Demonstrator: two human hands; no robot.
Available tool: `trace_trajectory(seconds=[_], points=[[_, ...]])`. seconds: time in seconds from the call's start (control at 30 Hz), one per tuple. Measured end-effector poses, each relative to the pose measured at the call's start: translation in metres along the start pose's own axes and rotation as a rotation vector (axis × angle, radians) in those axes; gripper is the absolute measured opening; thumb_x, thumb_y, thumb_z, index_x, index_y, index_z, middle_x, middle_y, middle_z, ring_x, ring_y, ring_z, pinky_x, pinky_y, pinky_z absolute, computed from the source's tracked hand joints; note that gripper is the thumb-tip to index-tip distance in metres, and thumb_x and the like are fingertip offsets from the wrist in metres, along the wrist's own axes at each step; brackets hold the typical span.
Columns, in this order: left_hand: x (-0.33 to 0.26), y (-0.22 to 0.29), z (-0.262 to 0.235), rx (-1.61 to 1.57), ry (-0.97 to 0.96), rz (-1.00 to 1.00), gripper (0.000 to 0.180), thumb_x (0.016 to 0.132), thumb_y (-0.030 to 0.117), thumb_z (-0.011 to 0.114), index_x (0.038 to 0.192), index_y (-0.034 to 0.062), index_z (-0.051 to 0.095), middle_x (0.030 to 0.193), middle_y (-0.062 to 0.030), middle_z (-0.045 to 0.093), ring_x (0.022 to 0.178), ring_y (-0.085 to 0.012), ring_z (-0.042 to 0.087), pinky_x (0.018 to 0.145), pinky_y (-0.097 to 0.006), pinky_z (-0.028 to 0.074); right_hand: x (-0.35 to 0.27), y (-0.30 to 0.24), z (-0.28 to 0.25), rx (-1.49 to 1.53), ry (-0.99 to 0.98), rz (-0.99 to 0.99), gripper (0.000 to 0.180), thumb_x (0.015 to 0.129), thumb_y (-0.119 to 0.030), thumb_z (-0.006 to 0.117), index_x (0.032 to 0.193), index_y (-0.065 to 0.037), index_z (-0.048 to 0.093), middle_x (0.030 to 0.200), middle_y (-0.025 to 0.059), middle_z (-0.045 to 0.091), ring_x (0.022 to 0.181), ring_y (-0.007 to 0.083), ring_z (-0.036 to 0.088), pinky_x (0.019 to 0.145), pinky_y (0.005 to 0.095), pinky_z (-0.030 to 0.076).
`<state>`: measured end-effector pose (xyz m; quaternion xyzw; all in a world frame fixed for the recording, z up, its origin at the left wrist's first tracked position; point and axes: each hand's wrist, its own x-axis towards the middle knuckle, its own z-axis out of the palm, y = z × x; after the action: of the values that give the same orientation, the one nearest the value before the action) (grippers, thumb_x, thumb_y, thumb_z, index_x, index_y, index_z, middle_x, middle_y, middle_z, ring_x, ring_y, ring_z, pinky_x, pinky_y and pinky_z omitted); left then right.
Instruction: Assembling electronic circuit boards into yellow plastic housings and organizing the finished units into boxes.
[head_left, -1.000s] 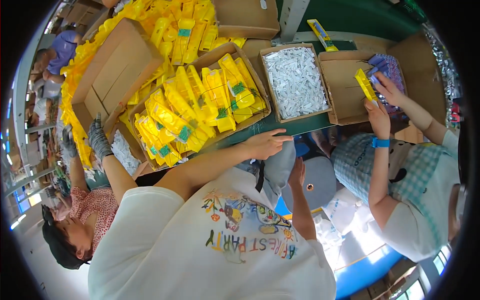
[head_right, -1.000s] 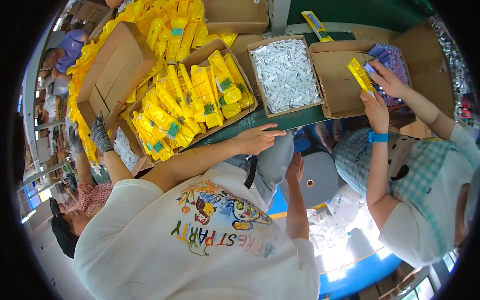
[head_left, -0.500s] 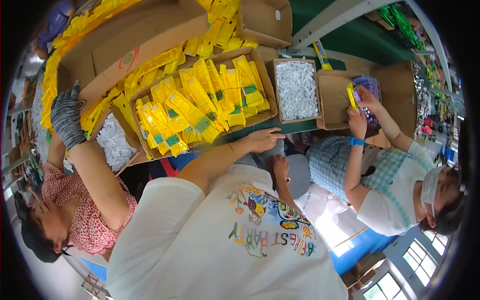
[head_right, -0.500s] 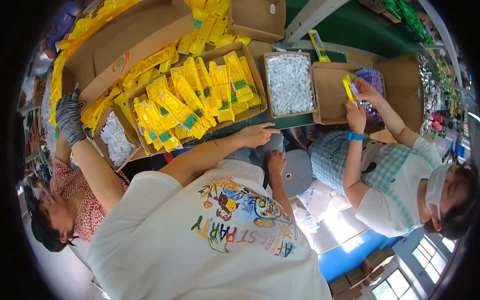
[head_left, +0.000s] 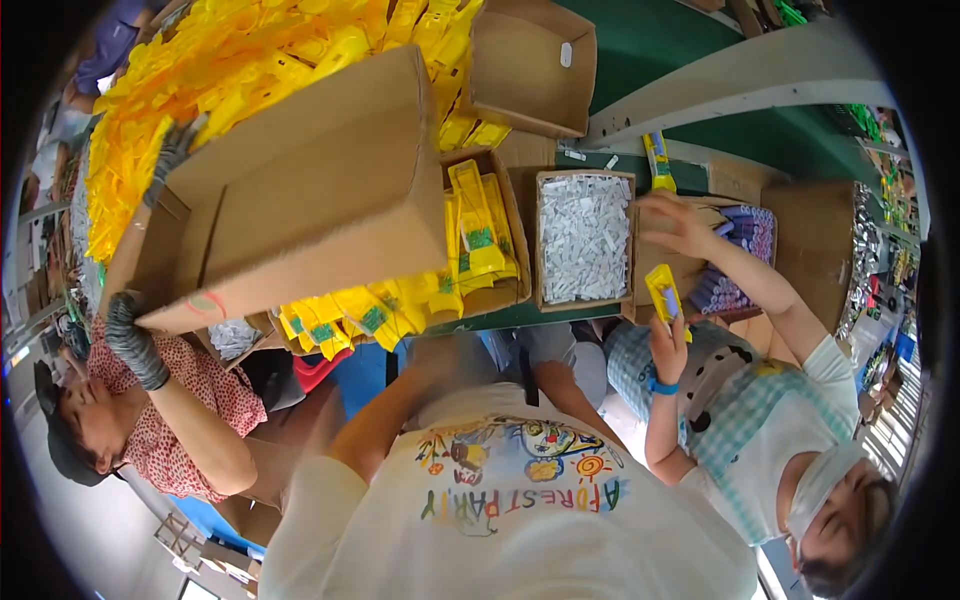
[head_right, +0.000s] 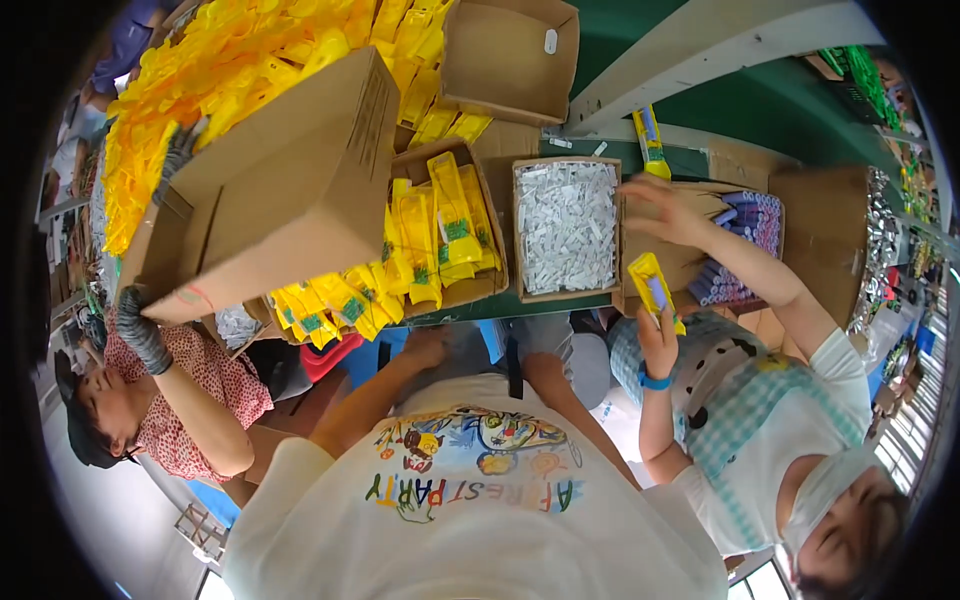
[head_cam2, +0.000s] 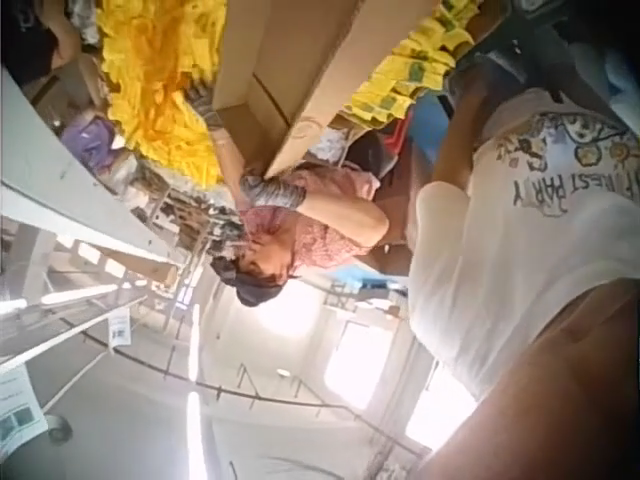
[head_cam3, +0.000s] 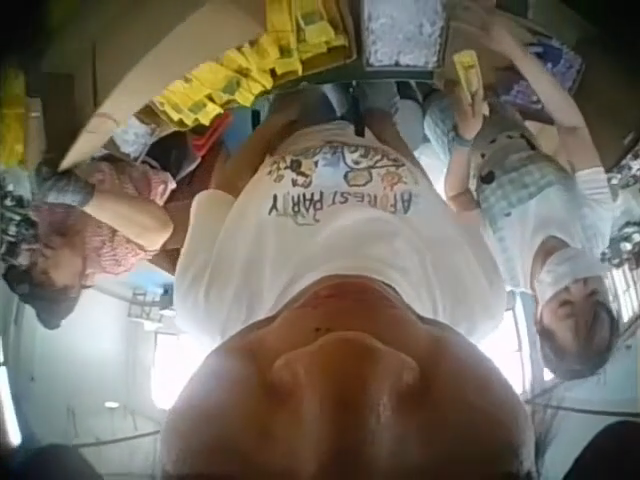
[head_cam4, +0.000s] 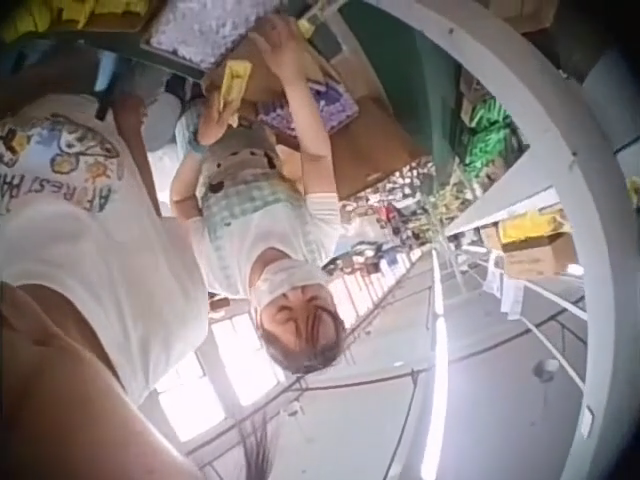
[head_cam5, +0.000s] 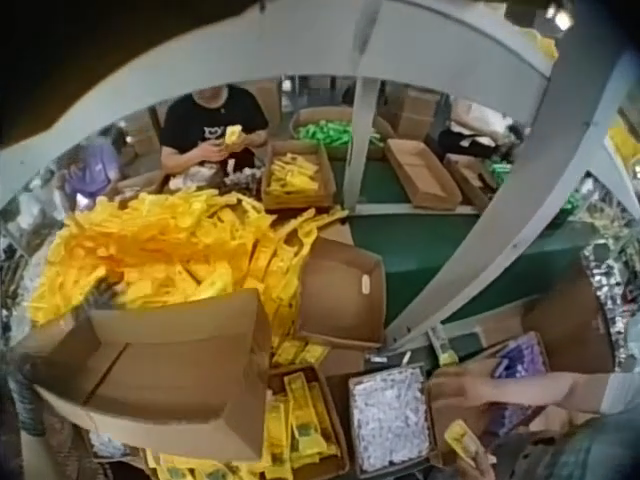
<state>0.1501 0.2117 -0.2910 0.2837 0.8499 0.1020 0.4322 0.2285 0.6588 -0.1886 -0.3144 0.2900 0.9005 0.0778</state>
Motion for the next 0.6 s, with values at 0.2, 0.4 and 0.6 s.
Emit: trace_trajectory(seconds=[0.2,0.4,0.6], points=[[-0.021,0.048,-0.074,-0.264,-0.124,-0.298,0.03,0.075,0.016,0.053,0.103,0.0085,0.057,0.111,-0.0215,0.057,0.101,-0.0383,0.054,0.086,-0.045,0.043,-0.007,0.006,-0.002,0.286,0.035,0.017,0.028,0.093,-0.021,0.051,0.11,-0.002,0.041,0.071,0.0025,0.047,0.064,0.0083,0.049,0.055,0.0216,0.041],[-0.118,0.037,0.047,-0.886,-0.178,-0.121,0.03,0.087,0.023,0.049,0.104,0.0011,0.059,0.103,-0.016,0.061,0.095,-0.0298,0.057,0.084,-0.036,0.045,-0.013,0.008,-0.008,0.574,0.042,-0.012,0.04,0.093,-0.016,0.05,0.123,0.004,0.033,0.071,0.0058,0.051,0.062,0.0122,0.051,0.054,0.0247,0.042],[-0.06,0.044,0.045,-1.377,-0.412,-0.709,0.026,0.086,0.025,0.053,0.098,0.0048,0.065,0.095,-0.0138,0.064,0.092,-0.0245,0.059,0.078,-0.036,0.047,-0.022,-0.086,-0.022,-0.437,0.004,-0.017,0.037,0.091,-0.025,0.053,0.121,-0.005,0.046,0.087,0.0077,0.058,0.081,0.0169,0.058,0.067,0.028,0.047]])
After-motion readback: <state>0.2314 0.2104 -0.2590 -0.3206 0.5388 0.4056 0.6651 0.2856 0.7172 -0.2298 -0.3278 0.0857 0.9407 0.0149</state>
